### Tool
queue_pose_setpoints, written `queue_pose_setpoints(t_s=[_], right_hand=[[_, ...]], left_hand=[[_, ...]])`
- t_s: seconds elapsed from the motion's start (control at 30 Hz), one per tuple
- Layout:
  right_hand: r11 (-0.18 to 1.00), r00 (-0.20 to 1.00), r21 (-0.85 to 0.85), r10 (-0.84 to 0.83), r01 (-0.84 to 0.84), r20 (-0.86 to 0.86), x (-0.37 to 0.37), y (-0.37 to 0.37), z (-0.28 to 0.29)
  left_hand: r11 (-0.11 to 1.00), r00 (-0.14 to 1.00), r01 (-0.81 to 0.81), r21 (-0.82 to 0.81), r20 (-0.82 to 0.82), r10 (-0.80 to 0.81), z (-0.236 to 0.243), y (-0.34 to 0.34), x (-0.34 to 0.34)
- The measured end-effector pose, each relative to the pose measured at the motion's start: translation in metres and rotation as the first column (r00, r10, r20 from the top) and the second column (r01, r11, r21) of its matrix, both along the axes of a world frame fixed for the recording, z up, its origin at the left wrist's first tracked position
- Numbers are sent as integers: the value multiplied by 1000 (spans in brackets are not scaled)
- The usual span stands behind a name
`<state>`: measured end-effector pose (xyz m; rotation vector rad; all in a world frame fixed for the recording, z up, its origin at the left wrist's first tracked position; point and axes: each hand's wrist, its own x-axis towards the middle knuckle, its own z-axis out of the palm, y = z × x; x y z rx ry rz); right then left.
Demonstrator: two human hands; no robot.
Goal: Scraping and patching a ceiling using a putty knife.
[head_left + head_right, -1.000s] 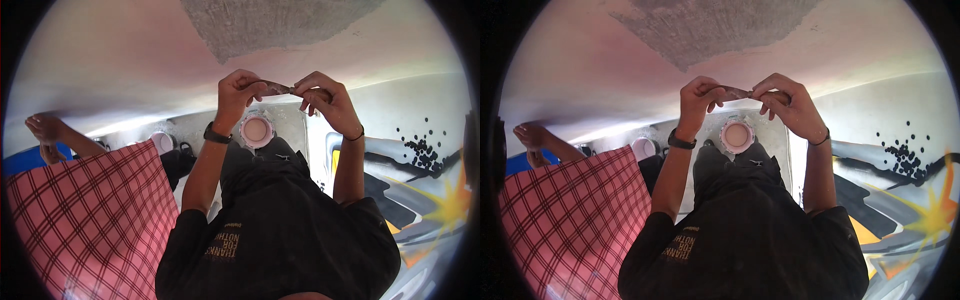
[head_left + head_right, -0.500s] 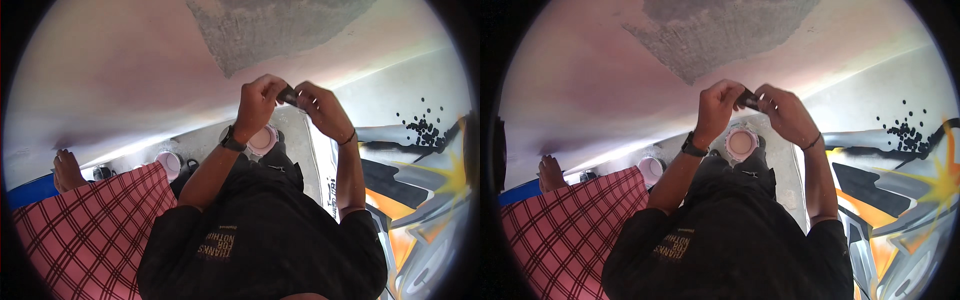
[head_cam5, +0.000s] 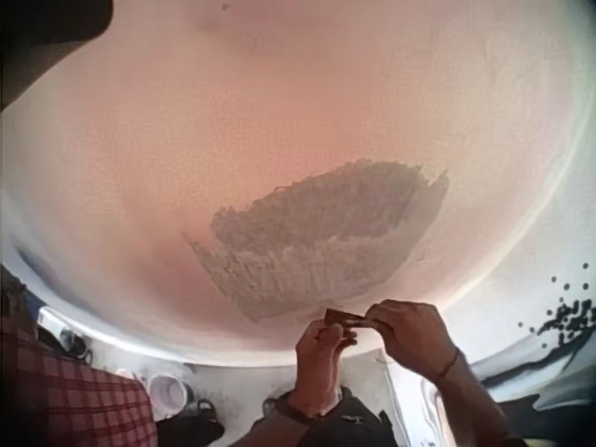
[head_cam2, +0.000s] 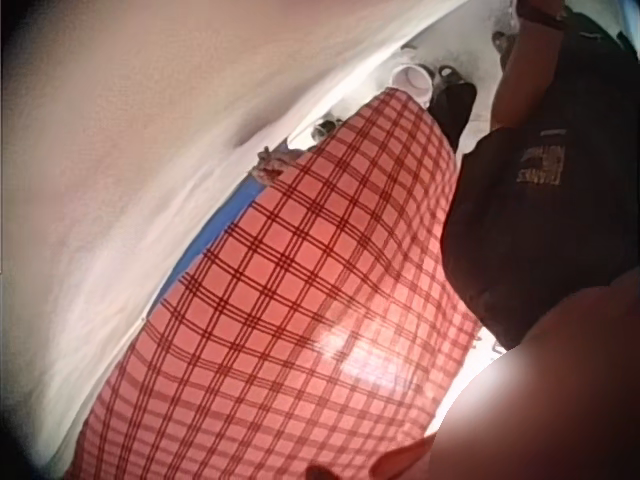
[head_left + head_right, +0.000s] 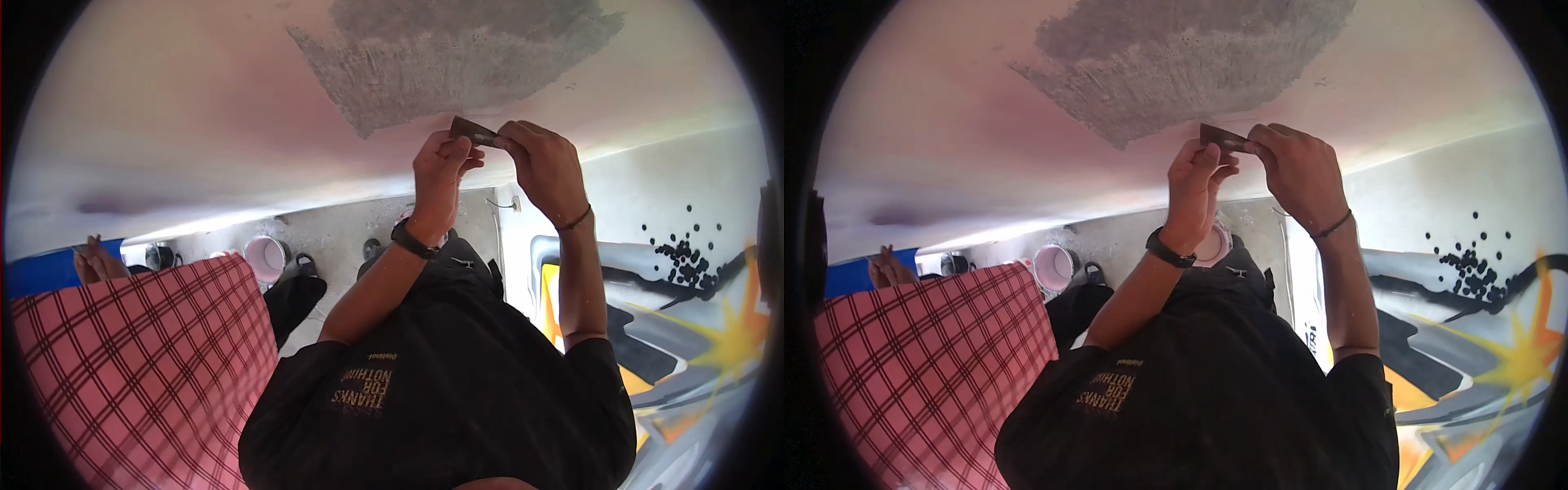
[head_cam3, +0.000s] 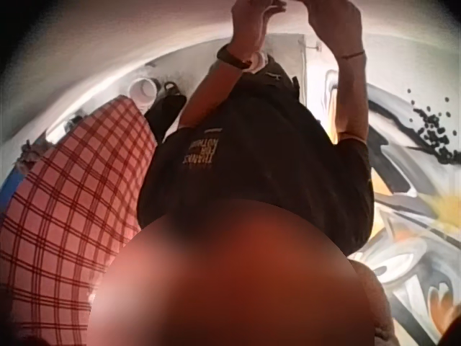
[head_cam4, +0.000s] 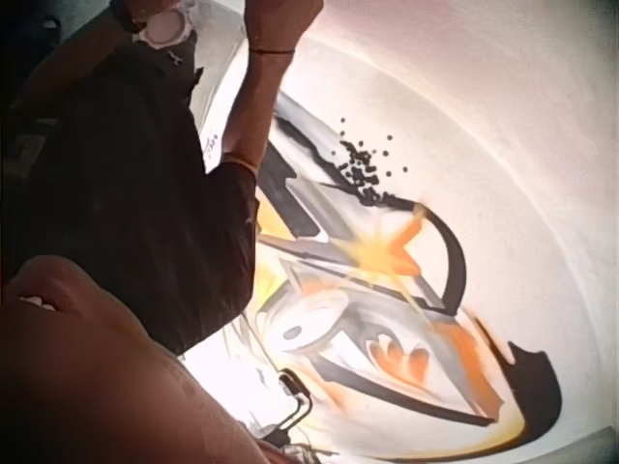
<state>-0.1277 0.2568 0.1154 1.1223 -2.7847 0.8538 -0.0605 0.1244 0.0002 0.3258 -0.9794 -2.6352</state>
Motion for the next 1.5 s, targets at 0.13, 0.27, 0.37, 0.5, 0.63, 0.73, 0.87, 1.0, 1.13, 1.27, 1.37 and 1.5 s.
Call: queue_pose_setpoints(t_s=[0.13,0.27,0.37,0.5,0.63,0.73,0.87,1.0,1.13,1.27,1.37,1.5], right_hand=[[998,989,57,20,-12,-144,-13,-6,-9],[1000,967,-15,12,-17,-256,-20,-9,-22],[996,950,-47,52,-70,-306,-30,-6,-29],[999,953,-32,29,-40,-303,-26,-4,-43],[999,949,-44,-3,-12,-314,-20,1,-50],[999,947,-36,0,-12,-321,-24,1,-50],[997,952,-67,15,-37,-305,-24,-2,-53],[996,946,-32,68,-83,-318,-31,-1,-42],[997,953,-45,52,-69,-299,-22,-16,-51],[996,950,-20,82,-92,-302,-25,-18,-36],[992,932,-52,91,-116,-350,-23,-39,-41],[994,937,-17,96,-108,-335,-17,-44,-30]], left_hand=[[981,996,-78,176,-19,82,1,18,-17],[965,982,-178,194,-31,188,10,32,-31],[958,968,-223,178,-79,240,2,39,-39],[946,971,-235,225,15,238,2,43,-39],[935,970,-244,257,44,241,2,47,-36],[935,965,-260,240,83,247,5,48,-42],[936,957,-283,209,123,262,5,47,-39],[928,958,-276,252,150,244,12,49,-43],[932,950,-306,196,129,284,9,33,-32],[912,952,-298,281,155,263,19,32,-36],[900,937,-343,267,163,309,15,13,-32],[906,940,-336,255,150,307,18,5,-25]])
